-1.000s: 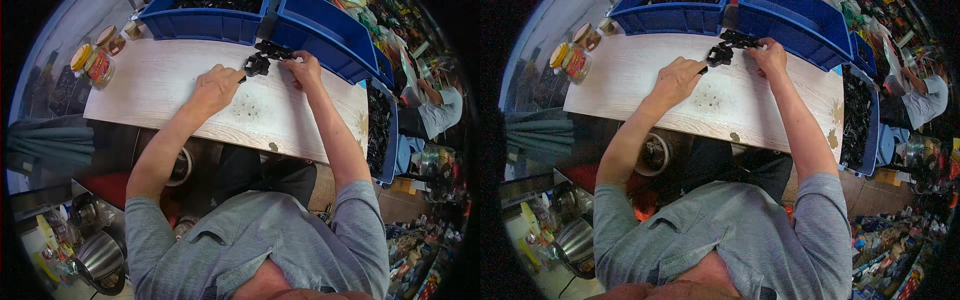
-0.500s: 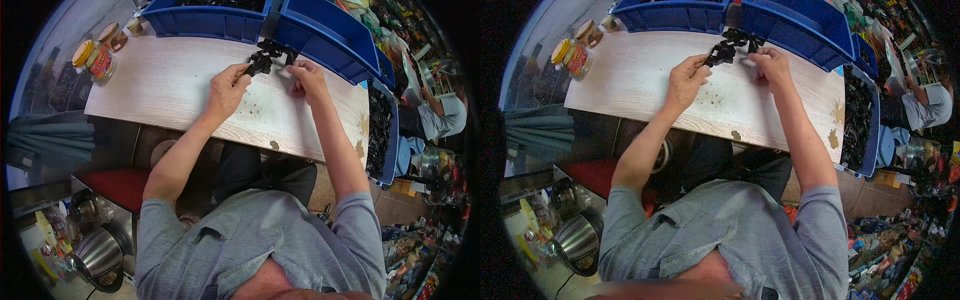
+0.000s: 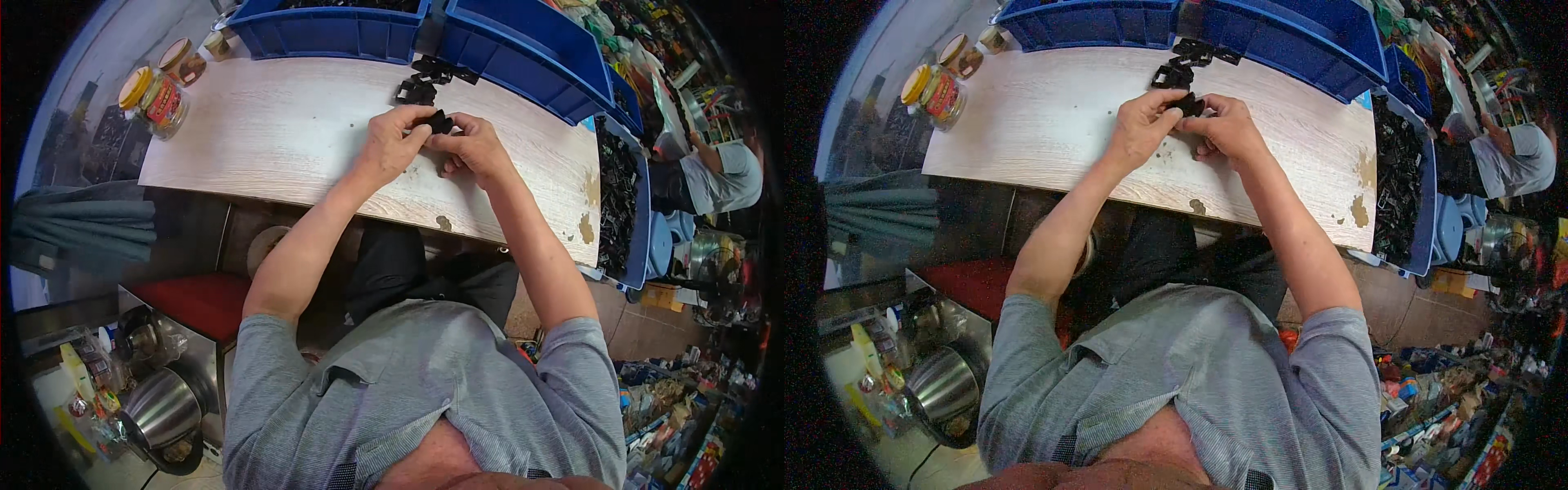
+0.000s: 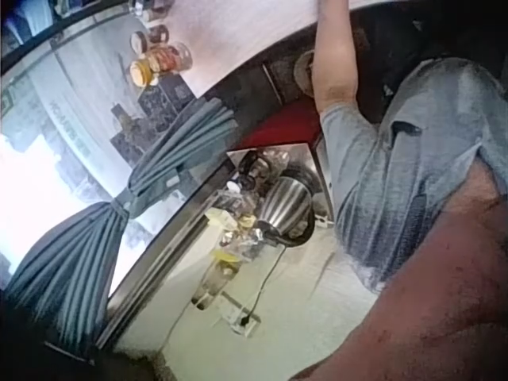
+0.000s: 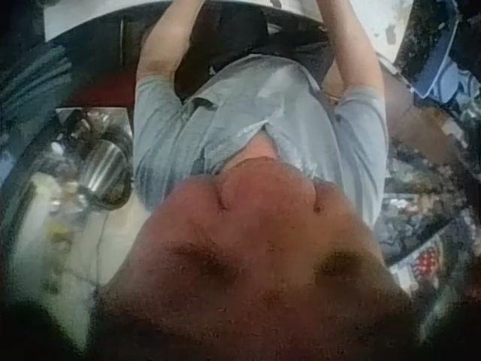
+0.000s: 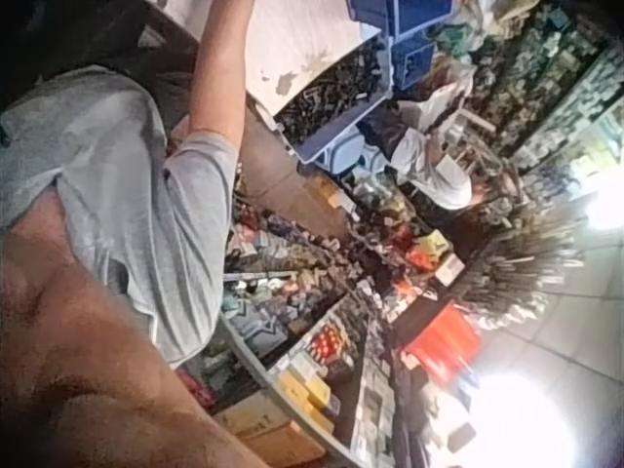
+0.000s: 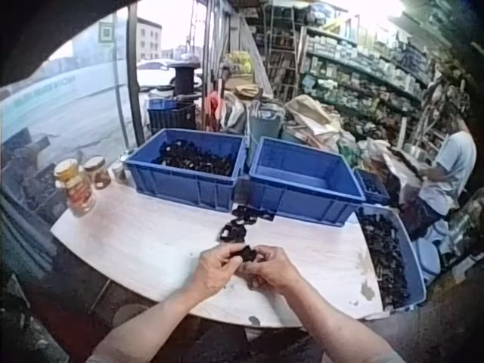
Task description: Assembling small black plastic components at a workbench.
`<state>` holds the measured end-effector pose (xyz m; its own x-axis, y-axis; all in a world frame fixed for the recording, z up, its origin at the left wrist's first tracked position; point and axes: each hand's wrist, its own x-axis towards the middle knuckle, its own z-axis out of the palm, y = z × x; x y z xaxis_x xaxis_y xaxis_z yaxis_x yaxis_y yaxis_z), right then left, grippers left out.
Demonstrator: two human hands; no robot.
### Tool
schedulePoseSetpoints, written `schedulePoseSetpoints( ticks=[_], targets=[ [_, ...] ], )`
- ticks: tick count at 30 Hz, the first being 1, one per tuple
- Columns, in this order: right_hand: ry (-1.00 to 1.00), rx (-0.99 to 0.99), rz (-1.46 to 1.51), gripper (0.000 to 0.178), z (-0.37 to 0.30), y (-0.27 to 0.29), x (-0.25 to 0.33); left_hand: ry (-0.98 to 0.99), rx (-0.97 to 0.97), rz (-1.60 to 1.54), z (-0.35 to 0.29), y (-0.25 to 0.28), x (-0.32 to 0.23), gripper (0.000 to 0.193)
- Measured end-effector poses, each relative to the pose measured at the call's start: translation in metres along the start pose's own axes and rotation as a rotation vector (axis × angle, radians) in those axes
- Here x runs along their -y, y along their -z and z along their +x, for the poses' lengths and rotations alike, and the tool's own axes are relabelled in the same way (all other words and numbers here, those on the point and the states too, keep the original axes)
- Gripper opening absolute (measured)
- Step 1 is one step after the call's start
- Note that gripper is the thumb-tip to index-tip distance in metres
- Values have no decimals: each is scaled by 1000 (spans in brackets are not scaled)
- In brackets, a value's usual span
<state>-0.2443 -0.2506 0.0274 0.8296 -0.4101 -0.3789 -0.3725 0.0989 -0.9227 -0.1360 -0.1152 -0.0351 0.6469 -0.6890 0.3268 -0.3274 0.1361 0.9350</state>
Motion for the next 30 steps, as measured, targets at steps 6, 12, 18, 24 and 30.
schedulePoseSetpoints(
  ticks=[6, 12, 18, 24, 30],
  targets=[
    [20, 17, -138, 25, 4, 8, -5, -241, 193, 425, 4, 7, -22, 30],
    [65, 20, -233, 29, 3, 10, -6, -600, 205, 612, 1, 6, -17, 23],
    [91, -2, -301, 30, 6, 14, -14, -550, 184, 867, -19, 7, -29, 35],
    [84, -15, -283, 30, 2, 13, -14, -536, 98, 838, -20, 8, -18, 39],
    [-15, -92, -49, 27, -22, 20, -12, -349, -183, 954, 28, 14, 6, 68]
  ],
)
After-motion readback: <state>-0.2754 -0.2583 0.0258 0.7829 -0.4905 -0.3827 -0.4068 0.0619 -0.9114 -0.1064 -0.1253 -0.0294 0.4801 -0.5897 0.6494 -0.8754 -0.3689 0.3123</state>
